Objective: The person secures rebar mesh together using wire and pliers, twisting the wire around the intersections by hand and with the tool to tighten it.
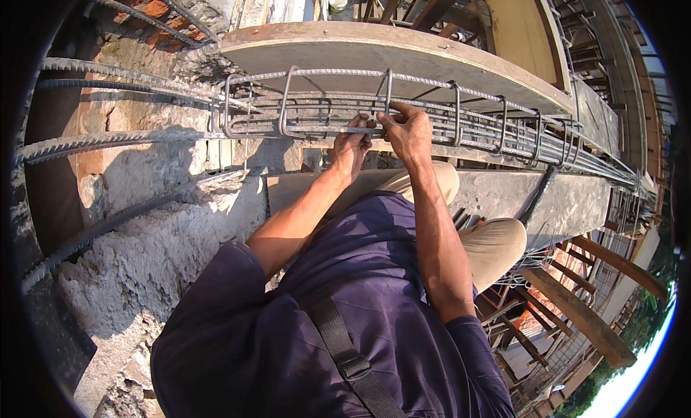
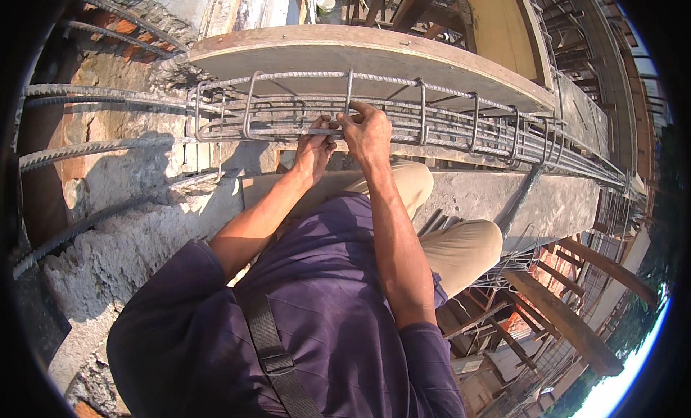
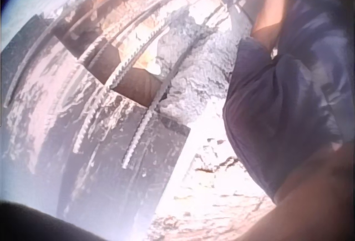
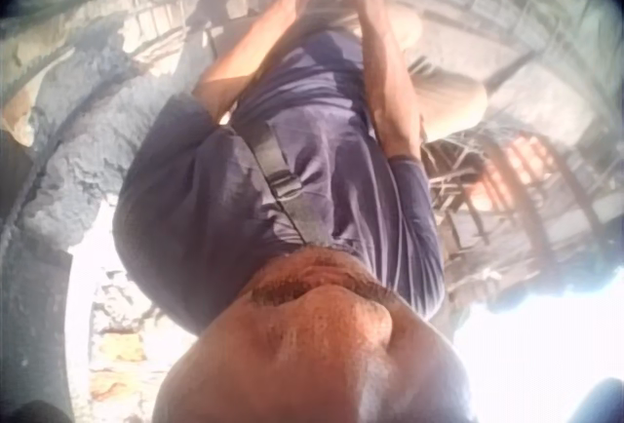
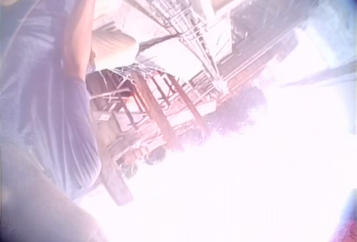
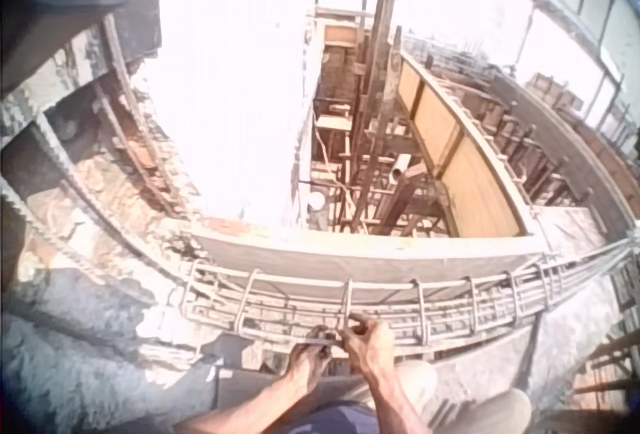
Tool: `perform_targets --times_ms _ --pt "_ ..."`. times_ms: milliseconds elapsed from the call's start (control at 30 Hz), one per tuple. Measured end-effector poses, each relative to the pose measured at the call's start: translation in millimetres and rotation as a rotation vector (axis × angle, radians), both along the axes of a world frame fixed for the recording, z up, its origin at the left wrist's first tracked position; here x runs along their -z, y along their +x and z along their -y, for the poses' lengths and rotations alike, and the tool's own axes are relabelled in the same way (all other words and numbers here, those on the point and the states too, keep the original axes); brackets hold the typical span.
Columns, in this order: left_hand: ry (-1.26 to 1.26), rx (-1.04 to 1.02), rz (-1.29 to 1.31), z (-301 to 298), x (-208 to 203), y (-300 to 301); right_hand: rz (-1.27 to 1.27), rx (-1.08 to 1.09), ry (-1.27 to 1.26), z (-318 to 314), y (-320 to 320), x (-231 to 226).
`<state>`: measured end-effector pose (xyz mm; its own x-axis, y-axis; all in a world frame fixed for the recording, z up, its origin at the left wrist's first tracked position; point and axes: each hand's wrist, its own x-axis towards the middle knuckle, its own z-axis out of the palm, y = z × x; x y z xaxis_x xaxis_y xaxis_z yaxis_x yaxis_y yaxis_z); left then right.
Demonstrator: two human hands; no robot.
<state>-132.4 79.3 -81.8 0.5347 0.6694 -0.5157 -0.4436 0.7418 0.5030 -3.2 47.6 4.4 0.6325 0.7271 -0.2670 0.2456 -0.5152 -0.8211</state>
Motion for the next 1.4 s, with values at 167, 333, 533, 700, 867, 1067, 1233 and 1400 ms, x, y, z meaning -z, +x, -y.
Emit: perform_targets --times_ms 167,333,533,700,867,1067,1233,1400 --pt "0.042 0.125 0.113 4.8 12.6 -5.5 -0.070 -0.012 -0.010 -1.1 0.1 -7.5" --pt "0.030 0.146 0.149 11.1 35.7 -2.6 -0.037 -0.024 -0.015 -1.3 4.8 -6.8" --pt "0.098 0.189 0.160 13.7 23.3 -4.1 -0.014 -0.041 -0.011 -0.1 6.0 -11.1" --pt "0.155 0.179 0.113 14.2 2.8 -2.2 0.094 -0.074 -0.036 -1.1 1.9 -13.1" --pt "0.145 0.196 -0.002 12.3 18.2 -0.4 0.058 -0.057 -0.045 -1.1 2.6 -13.1" --pt "0.203 0.186 -0.081 14.5 12.8 3.7 0.112 -0.075 -0.049 -1.6 4.6 -16.5" --pt "0.218 0.162 -0.117 17.4 8.5 3.7 0.076 -0.119 -0.076 -1.6 5.1 -19.9" --pt "0.248 0.117 -0.119 20.8 16.6 4.1 0.262 -0.374 0.086 3.8 6.3 -27.3"
